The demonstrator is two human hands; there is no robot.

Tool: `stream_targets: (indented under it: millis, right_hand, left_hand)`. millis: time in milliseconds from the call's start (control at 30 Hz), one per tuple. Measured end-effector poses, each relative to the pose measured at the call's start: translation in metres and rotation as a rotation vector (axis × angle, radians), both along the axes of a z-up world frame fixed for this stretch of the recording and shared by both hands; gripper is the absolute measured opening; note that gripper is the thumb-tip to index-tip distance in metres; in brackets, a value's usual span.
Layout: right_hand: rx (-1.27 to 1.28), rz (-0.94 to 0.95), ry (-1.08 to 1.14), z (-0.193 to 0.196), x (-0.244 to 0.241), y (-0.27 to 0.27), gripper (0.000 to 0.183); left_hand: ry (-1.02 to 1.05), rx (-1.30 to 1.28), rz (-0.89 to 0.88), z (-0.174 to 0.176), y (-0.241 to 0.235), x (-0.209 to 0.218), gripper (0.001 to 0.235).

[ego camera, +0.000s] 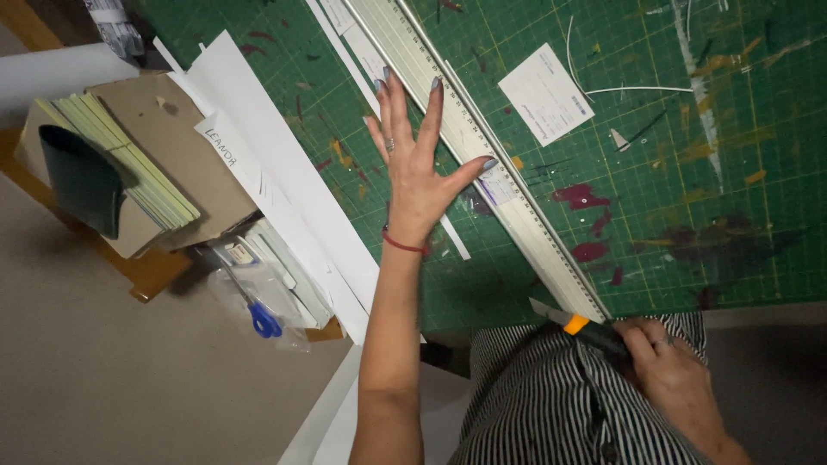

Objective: Cutting paper sheets into smaller pieces using a utility knife and a metal ruler on a cutting mat.

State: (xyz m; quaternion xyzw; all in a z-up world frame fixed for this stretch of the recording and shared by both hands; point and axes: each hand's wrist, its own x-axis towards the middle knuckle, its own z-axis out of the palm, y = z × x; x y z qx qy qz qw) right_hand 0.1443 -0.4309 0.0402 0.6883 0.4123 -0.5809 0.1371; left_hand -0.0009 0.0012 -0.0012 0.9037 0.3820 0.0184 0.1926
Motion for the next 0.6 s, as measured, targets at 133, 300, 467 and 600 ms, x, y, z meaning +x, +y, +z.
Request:
stream_targets:
  millis: [133,300,467,600]
  right_hand:
    - [0.078,-0.019,-0.013,-0.007,-0.003,-0.011,0.050]
    - [-0.028,-0.023,0.029,0.002,0.003,0.006,0.054]
    - [0.056,0.061,-0.088,-0.016,-0.008,-0.023,0.050]
    - [0.417,-0.025,-0.286,0.016,0.016,0.014,0.050]
  left_hand:
    - [-0.012,-0.008,0.008,0.001,-0.001,0.001,0.108]
    - [-0.023,-0.003,0.003,0.002,0.000,0.001,0.107]
    - [0.008,-0.003,0.000,-0.001,0.000,0.000,0.110]
    - [0.128,0.018,-0.013,0.001,0.001,0.001,0.121]
